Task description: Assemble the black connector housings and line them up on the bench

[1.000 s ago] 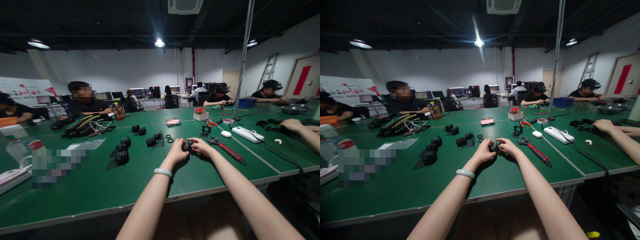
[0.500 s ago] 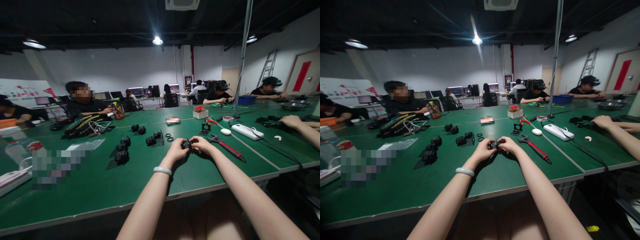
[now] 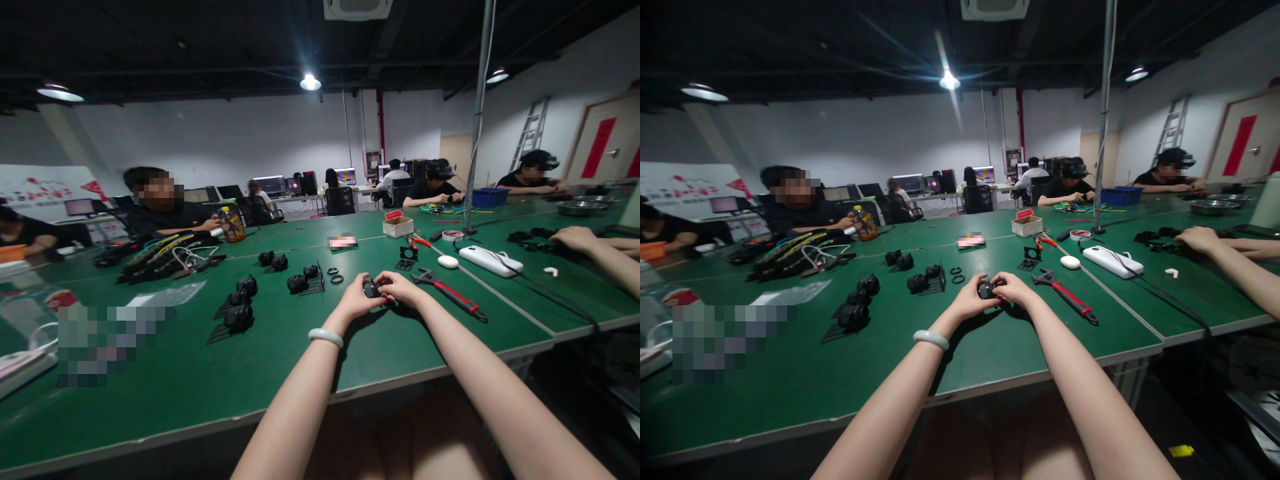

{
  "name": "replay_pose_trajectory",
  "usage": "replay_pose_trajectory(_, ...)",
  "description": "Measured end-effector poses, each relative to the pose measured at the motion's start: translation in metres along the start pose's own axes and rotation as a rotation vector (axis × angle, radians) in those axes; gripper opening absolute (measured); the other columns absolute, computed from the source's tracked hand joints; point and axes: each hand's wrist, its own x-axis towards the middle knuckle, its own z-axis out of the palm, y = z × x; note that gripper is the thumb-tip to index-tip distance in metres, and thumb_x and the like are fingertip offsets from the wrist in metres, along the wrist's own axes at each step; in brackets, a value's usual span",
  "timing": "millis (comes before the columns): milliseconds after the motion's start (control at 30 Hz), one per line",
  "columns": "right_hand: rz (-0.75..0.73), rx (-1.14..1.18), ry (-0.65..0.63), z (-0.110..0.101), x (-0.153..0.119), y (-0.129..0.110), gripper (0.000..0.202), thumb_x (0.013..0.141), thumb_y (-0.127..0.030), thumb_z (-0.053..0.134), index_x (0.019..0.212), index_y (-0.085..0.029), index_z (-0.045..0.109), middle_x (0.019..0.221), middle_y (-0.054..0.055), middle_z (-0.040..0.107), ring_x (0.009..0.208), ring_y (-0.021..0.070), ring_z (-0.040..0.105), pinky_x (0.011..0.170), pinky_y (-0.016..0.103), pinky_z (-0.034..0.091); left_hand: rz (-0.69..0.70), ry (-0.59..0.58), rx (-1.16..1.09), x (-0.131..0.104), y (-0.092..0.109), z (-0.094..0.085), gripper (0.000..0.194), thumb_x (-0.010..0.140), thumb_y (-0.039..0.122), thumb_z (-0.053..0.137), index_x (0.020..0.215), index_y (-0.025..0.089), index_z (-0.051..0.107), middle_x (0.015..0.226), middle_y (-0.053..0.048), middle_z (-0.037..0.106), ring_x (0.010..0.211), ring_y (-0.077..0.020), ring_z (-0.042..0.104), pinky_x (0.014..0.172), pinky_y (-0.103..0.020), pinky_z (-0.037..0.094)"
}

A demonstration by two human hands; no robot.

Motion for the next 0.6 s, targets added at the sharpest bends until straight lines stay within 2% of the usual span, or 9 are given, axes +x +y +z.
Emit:
replay_pose_trajectory(100, 0.015, -0.002, 0.007, -0.0007, 0.0008, -0.0006, 0.027, 0.056, -0.008, 0.046, 0.081, -0.016, 0.049, 0.056, -0.004, 0.049, 0.037, 0.0036, 0.038, 0.036, 0.016, 0.03, -0.004, -0.007, 0.008, 0.003, -0.0005, 0.0027, 0.074, 0.046, 0.044, 0.064, 0.108, 0.015, 0.036, 0.09, -0.005, 0.054, 0.081, -0.0189, 0.052, 0.071, -0.03, 0.041)
replay_pose_trajectory(300, 0.023, -0.035, 0.039, -0.0014, 0.0013, 0.0, 0.025, 0.056, -0.008, 0.046, 0.08, -0.015, 0.05, 0.054, -0.004, 0.048, 0.038, 0.0044, 0.039, 0.037, 0.016, 0.03, 0.067, -0.041, -0.016, 0.0048, -0.0006, 0.0024, 0.059, 0.049, 0.038, 0.063, 0.1, 0.016, 0.045, 0.088, -0.004, 0.055, 0.079, -0.0168, 0.051, 0.069, -0.028, 0.041)
replay_pose_trajectory(600, 0.019, -0.04, 0.024, -0.0039, -0.0032, -0.0033, 0.022, 0.057, -0.012, 0.049, 0.079, -0.015, 0.051, 0.052, -0.004, 0.046, 0.037, 0.004, 0.037, 0.037, 0.017, 0.029, -0.044, -0.038, -0.004, 0.0043, -0.0029, 0.0043, 0.053, 0.051, 0.033, 0.062, 0.098, 0.016, 0.045, 0.085, -0.002, 0.055, 0.076, -0.0153, 0.051, 0.067, -0.026, 0.041)
